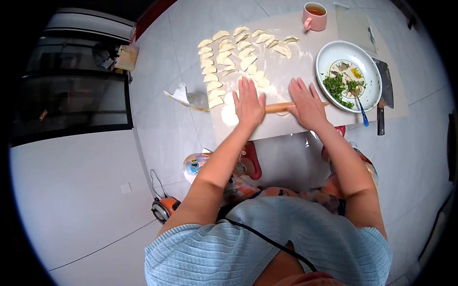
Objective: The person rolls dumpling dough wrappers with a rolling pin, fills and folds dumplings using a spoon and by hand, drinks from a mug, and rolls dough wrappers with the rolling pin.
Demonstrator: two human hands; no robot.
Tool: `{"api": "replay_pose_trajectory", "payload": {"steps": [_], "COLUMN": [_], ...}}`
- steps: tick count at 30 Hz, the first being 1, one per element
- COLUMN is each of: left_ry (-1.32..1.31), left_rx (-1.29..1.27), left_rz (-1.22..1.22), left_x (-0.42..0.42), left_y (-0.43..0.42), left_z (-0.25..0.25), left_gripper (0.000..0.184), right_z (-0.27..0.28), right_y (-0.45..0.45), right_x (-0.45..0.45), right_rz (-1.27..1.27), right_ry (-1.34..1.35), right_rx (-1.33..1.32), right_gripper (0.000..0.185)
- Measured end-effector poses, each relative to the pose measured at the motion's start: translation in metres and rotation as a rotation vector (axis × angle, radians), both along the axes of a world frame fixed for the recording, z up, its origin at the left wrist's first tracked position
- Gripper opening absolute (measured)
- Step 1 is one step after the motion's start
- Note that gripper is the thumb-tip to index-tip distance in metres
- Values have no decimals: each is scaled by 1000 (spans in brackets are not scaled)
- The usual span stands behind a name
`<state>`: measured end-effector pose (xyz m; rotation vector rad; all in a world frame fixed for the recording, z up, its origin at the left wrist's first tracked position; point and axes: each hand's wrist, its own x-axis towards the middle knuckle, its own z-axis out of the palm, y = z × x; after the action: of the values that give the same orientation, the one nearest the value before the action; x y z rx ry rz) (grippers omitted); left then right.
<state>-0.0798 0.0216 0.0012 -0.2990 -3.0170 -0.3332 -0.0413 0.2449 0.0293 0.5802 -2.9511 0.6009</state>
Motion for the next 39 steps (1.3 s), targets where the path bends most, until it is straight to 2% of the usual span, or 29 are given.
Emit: {"api": "replay_pose_trajectory", "payload": {"steps": [2,3,5,9,11,15,19,21,25,28,29,32,35,37,39], "left_ry": [43,82,120,-75,-80,8,107,36,-67,-63,-67,140,141,138,23], "left_rx": [1,29,64,36,60,35,26,16,34,84,78,55,87,74,77], "left_rz": [36,49,60,9,43,176,251,232,96,137,137,181,229,214,126], "left_x": [-32,-46,-51,22,50,7,-35,-31,45,62,59,9,-18,-5,29], "left_y": [8,12,15,6,-3,-6,1,6,8,-2,-5,-3,1,5,9], "left_z": [5,8,11,18,7,-6,8,3,14,1,0,7,17,11,9], "left_gripper": [65,67,68,71,71,71,70,70,68,68,68,67,67,67,68], "right_z": [-5,-11,-26,-8,2,-8,-20,-23,-11,-1,1,-13,-18,-15,-13], "right_y": [-3,-2,3,10,2,-14,-12,-5,5,-10,-14,-19,-16,-7,5], "right_x": [-13,-14,-16,13,21,-26,-49,-41,0,1,-5,-37,-50,-43,-28], "right_rz": [-156,-156,-243,-219,-140,-104,-276,-258,-139,-80,-48,-120,-194,-199,-161], "right_ry": [13,11,-26,-112,-105,80,65,37,-84,-40,-20,33,36,-36,-55], "right_rx": [38,41,-63,41,127,84,25,13,95,88,67,79,74,72,89], "right_gripper": [66,66,67,70,71,71,67,68,68,67,67,68,67,66,66]}}
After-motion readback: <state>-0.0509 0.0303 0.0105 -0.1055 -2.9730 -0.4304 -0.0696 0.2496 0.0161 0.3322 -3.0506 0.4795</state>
